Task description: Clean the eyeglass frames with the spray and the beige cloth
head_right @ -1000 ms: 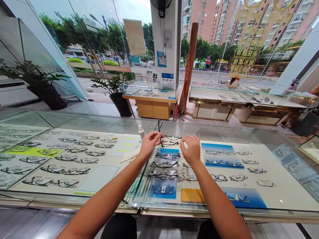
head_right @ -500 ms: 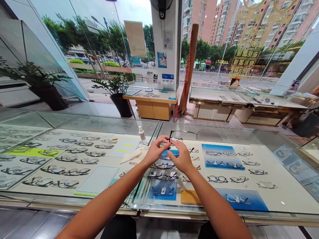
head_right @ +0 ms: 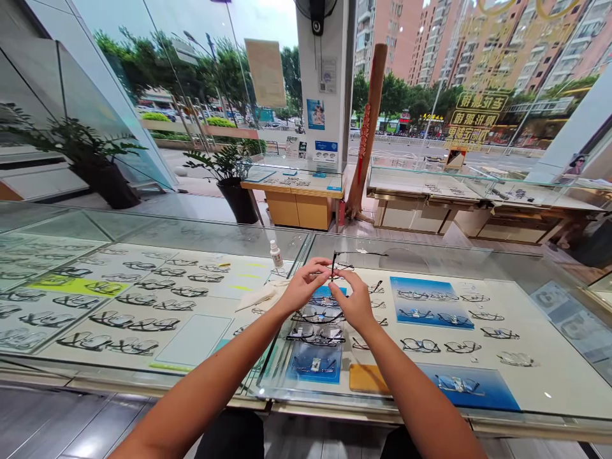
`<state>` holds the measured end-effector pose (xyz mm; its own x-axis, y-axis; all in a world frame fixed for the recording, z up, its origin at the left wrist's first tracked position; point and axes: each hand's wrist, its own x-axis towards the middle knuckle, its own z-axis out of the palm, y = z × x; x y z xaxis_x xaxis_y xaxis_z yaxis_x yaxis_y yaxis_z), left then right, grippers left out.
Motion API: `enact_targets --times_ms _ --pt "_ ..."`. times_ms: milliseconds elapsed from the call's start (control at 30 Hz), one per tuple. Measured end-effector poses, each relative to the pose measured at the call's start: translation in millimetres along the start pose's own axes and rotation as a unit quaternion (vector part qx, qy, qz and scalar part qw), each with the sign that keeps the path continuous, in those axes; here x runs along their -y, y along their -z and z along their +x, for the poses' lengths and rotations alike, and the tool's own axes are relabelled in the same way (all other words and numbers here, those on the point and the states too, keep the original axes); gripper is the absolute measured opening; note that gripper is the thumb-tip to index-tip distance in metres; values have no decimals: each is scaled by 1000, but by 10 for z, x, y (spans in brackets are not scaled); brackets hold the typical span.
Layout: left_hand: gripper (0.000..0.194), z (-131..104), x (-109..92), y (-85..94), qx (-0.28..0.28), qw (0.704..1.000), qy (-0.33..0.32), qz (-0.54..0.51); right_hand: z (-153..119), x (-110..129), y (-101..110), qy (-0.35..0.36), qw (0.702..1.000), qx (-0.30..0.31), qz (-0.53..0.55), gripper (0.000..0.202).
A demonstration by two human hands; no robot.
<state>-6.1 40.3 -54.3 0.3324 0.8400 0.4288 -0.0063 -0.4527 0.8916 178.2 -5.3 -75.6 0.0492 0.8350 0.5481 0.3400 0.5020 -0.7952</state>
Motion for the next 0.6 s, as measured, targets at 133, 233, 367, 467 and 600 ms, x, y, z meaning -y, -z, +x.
enact_targets --times_ms 133,233,367,467,600 --pt "20 68 4 249 -204 953 -76 209 57 -28 89 -28 999 -14 4 33" --pt "36 166 142 537 -352 881 -67 309 110 -55 169 -34 999 -29 22 31" --pt "64 281 433 847 -381 871 43 306 162 -67 241 -34 998 -39 34 28" --pt "59 321 629 953 -341 897 137 244 180 -51 265 -35 998 -45 39 28" --pt "33 330 774 990 -299 913 194 199 194 -20 283 -27 998 -47 43 29"
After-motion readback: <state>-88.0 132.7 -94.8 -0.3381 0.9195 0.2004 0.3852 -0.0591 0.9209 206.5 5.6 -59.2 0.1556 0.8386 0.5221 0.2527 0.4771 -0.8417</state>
